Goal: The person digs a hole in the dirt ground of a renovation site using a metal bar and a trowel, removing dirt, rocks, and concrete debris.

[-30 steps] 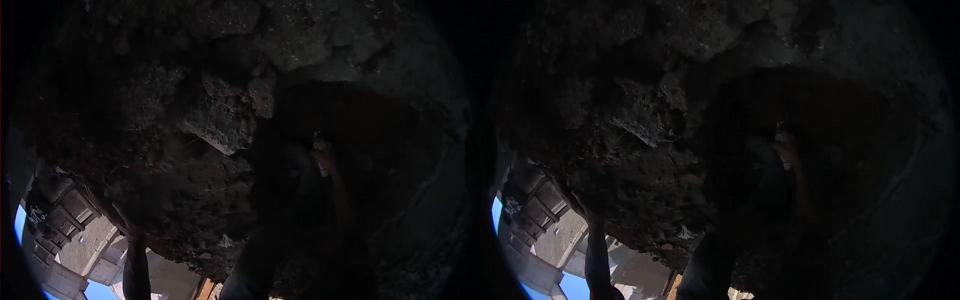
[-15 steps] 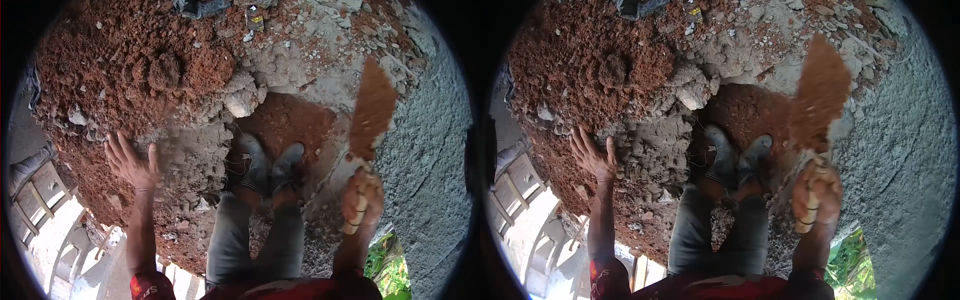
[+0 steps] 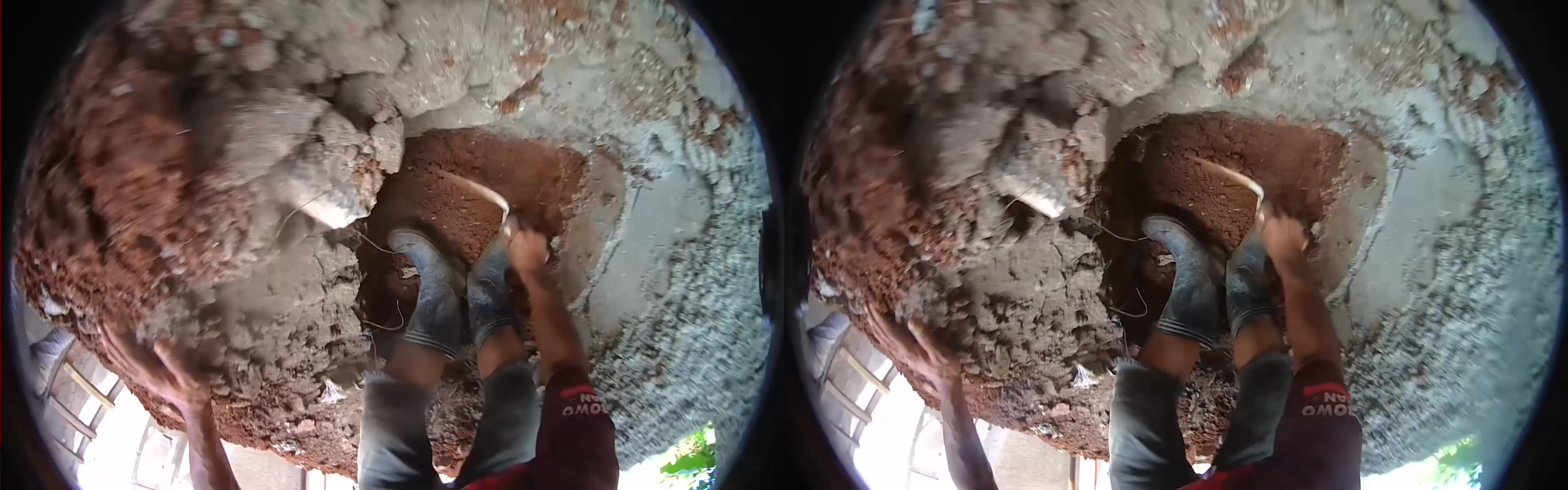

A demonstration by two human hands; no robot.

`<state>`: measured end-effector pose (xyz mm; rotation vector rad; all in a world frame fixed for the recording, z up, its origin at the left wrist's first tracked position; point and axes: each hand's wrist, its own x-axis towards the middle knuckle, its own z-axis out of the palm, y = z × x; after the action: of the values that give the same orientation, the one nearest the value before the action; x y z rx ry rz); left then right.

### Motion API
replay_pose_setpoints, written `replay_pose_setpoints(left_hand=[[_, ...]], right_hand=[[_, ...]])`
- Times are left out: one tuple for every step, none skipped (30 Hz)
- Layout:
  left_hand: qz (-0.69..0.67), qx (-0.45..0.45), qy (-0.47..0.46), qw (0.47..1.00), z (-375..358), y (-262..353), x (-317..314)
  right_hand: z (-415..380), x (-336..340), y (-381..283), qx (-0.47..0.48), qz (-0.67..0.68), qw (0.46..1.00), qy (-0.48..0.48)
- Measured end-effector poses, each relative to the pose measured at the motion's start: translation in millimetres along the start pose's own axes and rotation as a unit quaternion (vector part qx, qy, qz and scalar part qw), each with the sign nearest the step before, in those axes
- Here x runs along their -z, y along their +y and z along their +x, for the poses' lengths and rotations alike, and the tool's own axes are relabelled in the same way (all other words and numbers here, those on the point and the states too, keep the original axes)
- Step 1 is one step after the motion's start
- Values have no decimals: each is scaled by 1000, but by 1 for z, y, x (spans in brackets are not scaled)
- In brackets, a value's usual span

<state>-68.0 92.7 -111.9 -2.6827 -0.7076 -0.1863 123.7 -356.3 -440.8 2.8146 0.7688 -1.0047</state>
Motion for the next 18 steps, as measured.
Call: replay_pose_setpoints(left_hand=[[-18, -2, -10, 1000, 2, 7, 4], [-68, 43, -15, 997, -2, 6, 7], [-114, 84, -23, 990, -10, 8, 0], [-125, 136, -43, 982, -13, 7, 3], [-137, 188, -58, 971, -17, 5, 4], [-56, -16, -80, 995, -18, -5, 8], [-59, -22, -84, 994, -22, -12, 10], [-80, 29, -84, 993, -25, -8, 8], [-106, 89, -81, 987, -29, -7, 7], [-127, 130, -80, 980, -32, -6, 5], [-140, 153, -78, 975, -32, -6, 4], [-146, 168, -78, 972, -33, -7, 5], [-151, 178, -78, 969, -33, -7, 6], [-157, 184, -79, 967, -33, -8, 7], [-161, 193, -79, 965, -32, -8, 7], [-167, 202, -77, 962, -32, -9, 6], [-171, 215, -75, 959, -34, -10, 7], [-176, 229, -73, 955, -35, -11, 8]], right_hand=[[28, -13, 6, 45, -41, 997, 36], [54, -25, 13, 79, -77, 991, 72], [103, -31, 23, 179, -129, 962, 160], [126, -31, 21, 173, -142, 954, 198], [147, -38, 24, 165, -150, 956, 189], [154, -54, 28, 161, -113, 969, 152], [156, -70, 29, 156, -76, 978, 114], [153, -86, 25, 146, -78, 985, 47], [144, -102, 20, 136, -84, 987, -23], [130, -124, 18, 144, -42, 989, -7], [117, -138, 12, 129, -13, 991, -30], [110, -137, 11, 139, -7, 989, -49], [107, -134, 11, 151, 0, 986, -67], [106, -123, 14, 147, 1, 987, -69], [107, -104, 20, 157, -21, 983, -93], [111, -89, 26, 168, -46, 978, -113], [116, -81, 35, 169, -52, 978, -107], [121, -75, 47, 165, -36, 985, -29]])
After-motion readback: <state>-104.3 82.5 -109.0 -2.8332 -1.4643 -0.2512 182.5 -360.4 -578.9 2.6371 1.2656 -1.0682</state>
